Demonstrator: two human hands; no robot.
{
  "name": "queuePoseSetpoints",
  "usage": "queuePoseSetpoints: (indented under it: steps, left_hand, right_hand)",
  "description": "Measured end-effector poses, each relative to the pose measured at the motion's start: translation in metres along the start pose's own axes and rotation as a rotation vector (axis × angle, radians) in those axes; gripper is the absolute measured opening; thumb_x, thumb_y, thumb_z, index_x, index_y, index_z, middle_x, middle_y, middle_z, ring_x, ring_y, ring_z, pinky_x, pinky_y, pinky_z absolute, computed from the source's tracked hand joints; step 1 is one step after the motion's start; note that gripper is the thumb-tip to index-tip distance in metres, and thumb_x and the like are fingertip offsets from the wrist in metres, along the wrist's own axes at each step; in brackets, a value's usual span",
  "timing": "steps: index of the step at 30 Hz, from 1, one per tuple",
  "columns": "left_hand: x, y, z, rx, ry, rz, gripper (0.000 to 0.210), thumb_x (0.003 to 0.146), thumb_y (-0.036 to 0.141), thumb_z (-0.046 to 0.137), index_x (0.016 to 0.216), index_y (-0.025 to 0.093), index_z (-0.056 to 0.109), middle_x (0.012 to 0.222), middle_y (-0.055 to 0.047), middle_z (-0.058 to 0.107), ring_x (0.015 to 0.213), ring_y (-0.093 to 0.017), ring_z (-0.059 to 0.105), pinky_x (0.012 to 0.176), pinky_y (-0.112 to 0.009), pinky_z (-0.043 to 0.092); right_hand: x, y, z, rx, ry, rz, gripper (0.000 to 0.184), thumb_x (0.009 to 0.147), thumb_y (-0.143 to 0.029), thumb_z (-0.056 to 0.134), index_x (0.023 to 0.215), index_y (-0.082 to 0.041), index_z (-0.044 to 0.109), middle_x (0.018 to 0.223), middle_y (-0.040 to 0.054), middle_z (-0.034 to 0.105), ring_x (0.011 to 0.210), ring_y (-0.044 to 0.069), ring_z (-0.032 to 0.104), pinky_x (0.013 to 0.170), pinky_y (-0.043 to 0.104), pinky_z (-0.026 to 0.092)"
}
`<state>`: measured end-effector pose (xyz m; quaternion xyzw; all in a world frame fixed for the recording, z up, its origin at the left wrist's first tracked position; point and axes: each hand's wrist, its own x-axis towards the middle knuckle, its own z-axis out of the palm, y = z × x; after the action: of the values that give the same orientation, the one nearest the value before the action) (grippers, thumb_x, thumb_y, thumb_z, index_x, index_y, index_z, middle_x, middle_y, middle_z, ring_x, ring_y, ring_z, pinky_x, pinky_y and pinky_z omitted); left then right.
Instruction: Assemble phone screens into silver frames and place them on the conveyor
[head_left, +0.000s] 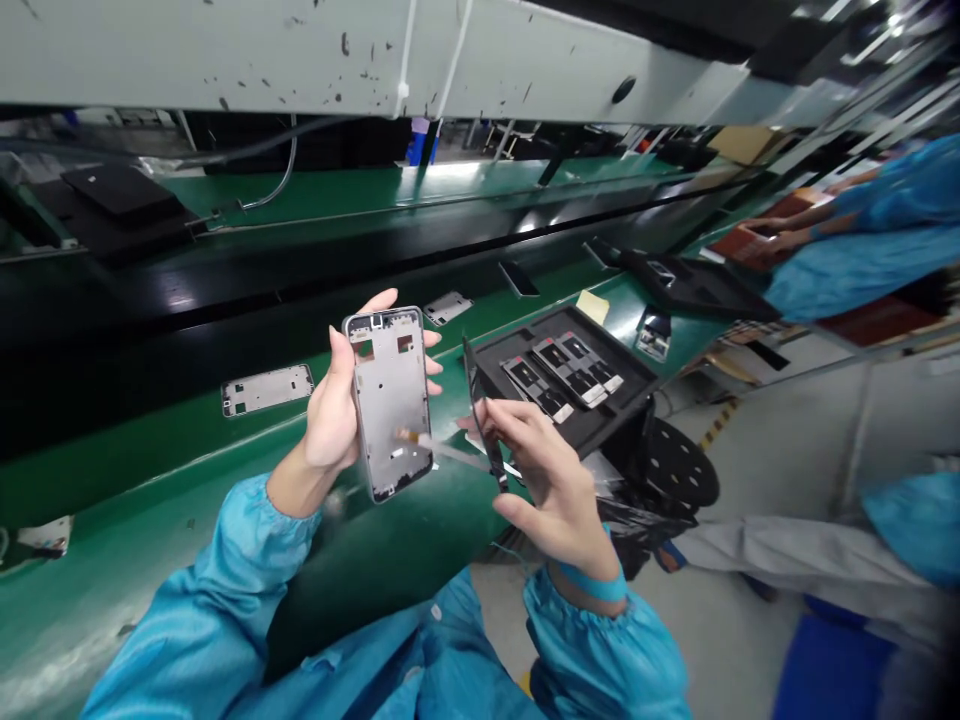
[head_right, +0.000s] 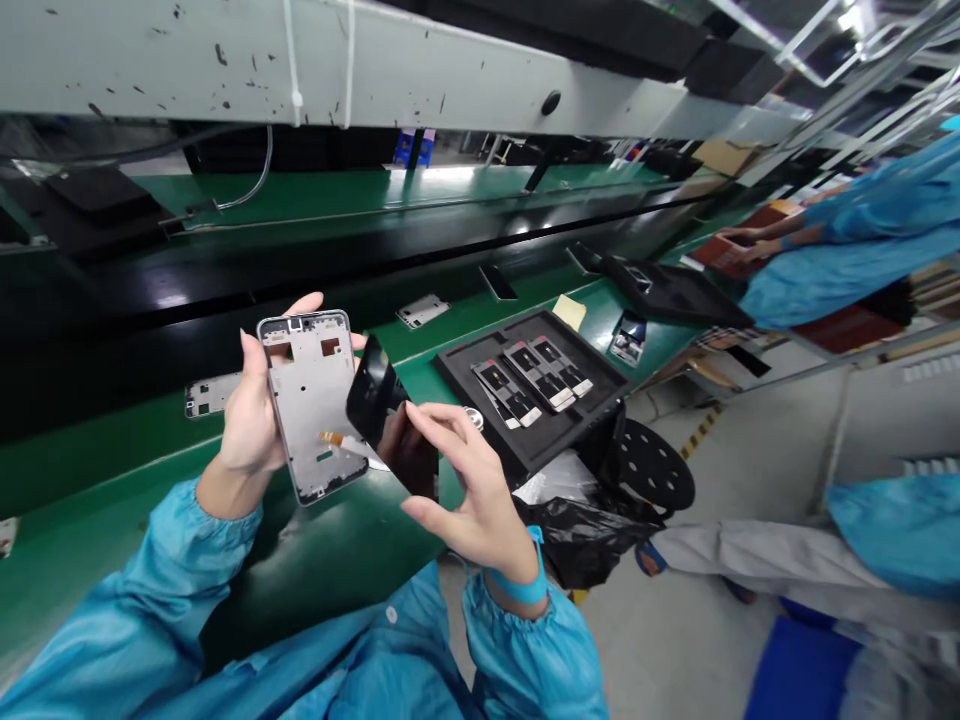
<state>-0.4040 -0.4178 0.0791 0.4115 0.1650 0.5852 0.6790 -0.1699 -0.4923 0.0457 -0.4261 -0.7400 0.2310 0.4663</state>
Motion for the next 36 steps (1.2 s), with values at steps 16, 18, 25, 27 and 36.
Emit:
queuePoseSetpoints:
  steps: [16,18,25,27,36]
  left_hand:
    - [0.002,0.006,-0.011,0.115,-0.047,0.173,0.070,0.104,0.074,0.057,0.159,0.032,0.049,0.138,-0.011,0.073,0.122,-0.030,0.076,0.108,-0.053,0.062]
    - [0.001,0.006,-0.014,0.169,-0.108,0.200,0.066,0.103,0.070,0.063,0.156,0.032,0.051,0.141,-0.012,0.071,0.122,-0.030,0.076,0.108,-0.052,0.062]
    - [0.007,0.006,-0.025,0.376,-0.265,0.224,0.058,0.099,0.057,0.077,0.143,0.025,0.059,0.142,-0.016,0.071,0.121,-0.031,0.079,0.098,-0.041,0.067]
    - [0.009,0.005,-0.025,0.417,-0.246,0.216,0.059,0.096,0.057,0.081,0.139,0.024,0.061,0.137,-0.015,0.073,0.117,-0.031,0.080,0.092,-0.038,0.069]
    - [0.015,-0.003,-0.025,0.531,-0.210,0.306,0.045,0.095,0.047,0.085,0.129,0.023,0.070,0.122,-0.009,0.077,0.100,-0.020,0.079,0.078,-0.025,0.066]
  right_hand:
    - [-0.001,-0.009,0.005,-0.173,-0.129,-0.125,0.069,0.100,-0.054,0.076,0.164,-0.034,0.058,0.135,0.0143,0.069,0.121,0.035,0.072,0.102,0.052,0.065]
    - [0.001,-0.008,0.013,-0.134,-0.111,-0.126,0.073,0.100,-0.058,0.075,0.166,-0.034,0.055,0.136,0.0147,0.068,0.124,0.035,0.070,0.103,0.052,0.065]
    - [0.003,0.006,0.050,0.217,0.099,0.042,0.086,0.097,-0.069,0.074,0.170,-0.032,0.048,0.134,0.0131,0.062,0.114,0.029,0.076,0.104,0.051,0.068]
    - [0.002,0.010,0.056,0.244,0.109,0.077,0.088,0.095,-0.073,0.074,0.168,-0.030,0.050,0.131,0.0121,0.061,0.113,0.029,0.076,0.103,0.049,0.069]
    - [0.008,0.014,0.073,0.235,0.070,0.116,0.097,0.092,-0.080,0.071,0.171,-0.030,0.046,0.128,0.0110,0.058,0.113,0.026,0.073,0.103,0.045,0.067]
